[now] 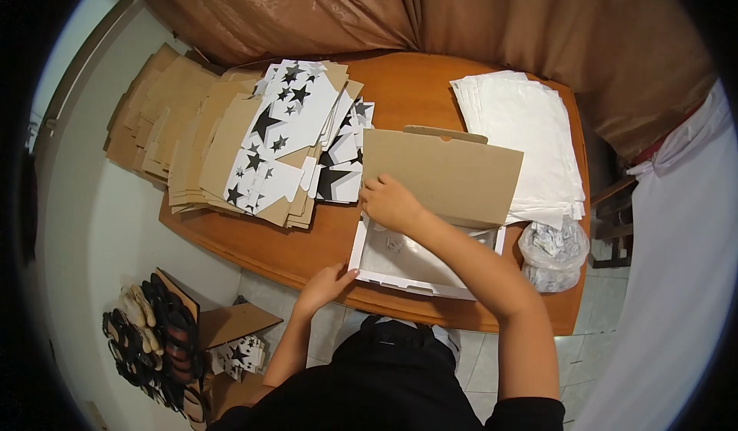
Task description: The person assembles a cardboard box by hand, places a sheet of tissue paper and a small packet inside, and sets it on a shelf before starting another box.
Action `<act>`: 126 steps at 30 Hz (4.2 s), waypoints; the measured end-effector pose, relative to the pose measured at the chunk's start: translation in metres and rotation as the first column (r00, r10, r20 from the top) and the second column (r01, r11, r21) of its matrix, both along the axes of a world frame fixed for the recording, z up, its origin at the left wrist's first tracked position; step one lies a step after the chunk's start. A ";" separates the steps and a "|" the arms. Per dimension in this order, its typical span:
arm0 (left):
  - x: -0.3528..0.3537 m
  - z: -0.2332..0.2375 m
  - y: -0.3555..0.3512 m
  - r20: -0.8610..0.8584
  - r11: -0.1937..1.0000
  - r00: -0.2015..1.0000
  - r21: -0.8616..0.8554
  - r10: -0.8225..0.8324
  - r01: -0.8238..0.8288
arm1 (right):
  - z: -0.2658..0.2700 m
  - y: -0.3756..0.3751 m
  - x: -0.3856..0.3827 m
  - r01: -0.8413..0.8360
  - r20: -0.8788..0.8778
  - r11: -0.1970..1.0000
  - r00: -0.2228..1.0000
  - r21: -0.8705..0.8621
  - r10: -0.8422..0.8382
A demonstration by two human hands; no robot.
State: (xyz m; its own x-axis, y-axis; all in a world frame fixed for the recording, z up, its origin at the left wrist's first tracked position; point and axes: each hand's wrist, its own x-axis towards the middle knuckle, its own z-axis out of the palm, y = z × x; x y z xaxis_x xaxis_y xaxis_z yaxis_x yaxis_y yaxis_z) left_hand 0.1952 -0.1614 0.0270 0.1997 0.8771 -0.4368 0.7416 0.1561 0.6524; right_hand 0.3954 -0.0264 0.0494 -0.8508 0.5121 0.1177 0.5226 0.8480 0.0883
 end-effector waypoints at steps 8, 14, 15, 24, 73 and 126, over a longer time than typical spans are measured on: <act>0.028 0.004 0.009 -0.507 0.980 0.857 0.109 -0.087 0.165 | -0.006 0.025 -0.036 -0.205 0.361 0.977 0.916 0.049 0.174; 0.029 -0.009 0.003 -0.548 0.946 0.836 0.252 -0.034 0.203 | -0.021 0.026 -0.032 -0.329 0.239 0.937 0.925 0.115 0.295; 0.030 -0.009 0.005 -0.542 0.944 0.839 0.255 -0.038 0.208 | -0.027 0.025 -0.028 -0.324 0.160 0.936 0.940 0.136 0.302; 0.026 -0.009 0.008 -0.507 0.944 0.862 0.280 -0.006 0.172 | 0.032 0.021 0.022 0.256 -0.225 0.891 0.958 0.376 -0.180; 0.033 0.034 0.038 -0.403 0.282 0.805 0.788 -0.435 0.547 | -0.063 -0.223 0.048 0.636 -0.478 0.741 0.730 0.216 -0.488; 0.033 -0.035 0.022 -0.301 0.165 0.751 0.864 -0.587 0.475 | -0.059 -0.215 0.079 0.632 -0.534 0.770 0.622 -0.090 -0.572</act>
